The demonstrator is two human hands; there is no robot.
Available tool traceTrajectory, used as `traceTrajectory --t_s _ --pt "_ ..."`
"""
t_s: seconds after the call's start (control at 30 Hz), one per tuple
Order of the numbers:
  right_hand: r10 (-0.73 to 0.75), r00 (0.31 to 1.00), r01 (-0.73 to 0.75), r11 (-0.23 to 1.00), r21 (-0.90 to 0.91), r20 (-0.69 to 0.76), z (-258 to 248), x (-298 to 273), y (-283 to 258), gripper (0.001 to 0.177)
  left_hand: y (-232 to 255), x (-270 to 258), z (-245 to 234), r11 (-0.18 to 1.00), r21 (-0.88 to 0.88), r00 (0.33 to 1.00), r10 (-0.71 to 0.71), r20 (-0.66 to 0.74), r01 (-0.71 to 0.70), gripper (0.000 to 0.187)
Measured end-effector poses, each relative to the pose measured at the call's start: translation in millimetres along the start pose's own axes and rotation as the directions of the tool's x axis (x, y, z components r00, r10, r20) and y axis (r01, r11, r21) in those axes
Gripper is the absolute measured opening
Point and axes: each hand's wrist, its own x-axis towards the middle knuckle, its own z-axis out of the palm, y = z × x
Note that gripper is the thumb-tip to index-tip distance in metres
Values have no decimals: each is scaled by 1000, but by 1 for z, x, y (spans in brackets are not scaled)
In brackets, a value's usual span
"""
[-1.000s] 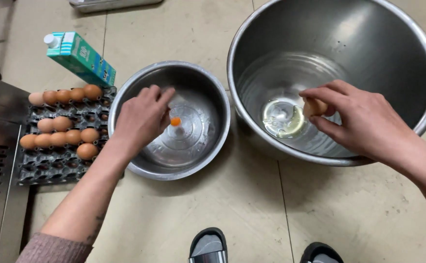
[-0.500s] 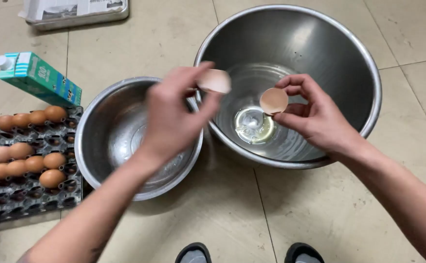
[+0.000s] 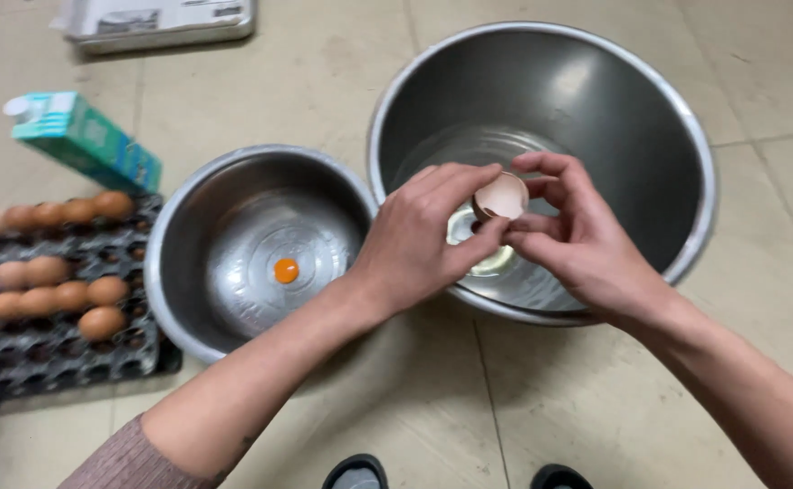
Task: Rinsing a large mixing bowl and then cracking multiple eggs to separate yolks from whites.
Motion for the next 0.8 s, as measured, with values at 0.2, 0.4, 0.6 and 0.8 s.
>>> traceTrajectory --t_s 0.2,0.4,0.6,0.8 --pt "80 997 -83 956 -280 -21 20 3 -27 75 -4 -41 -93 994 35 981 -94 -167 102 45" --pt "-68 993 39 957 -289 -92 24 15 -4 67 -130 -189 -233 752 423 819 -265 -509 506 29" --pt "-92 996 88 956 -280 0 5 44 50 73 -191 -279 -294 426 475 638 -483 -600 770 39" --pt "25 998 -45 925 -377 -57 1 51 56 71 -231 -279 -275 311 470 543 -663 -515 826 58"
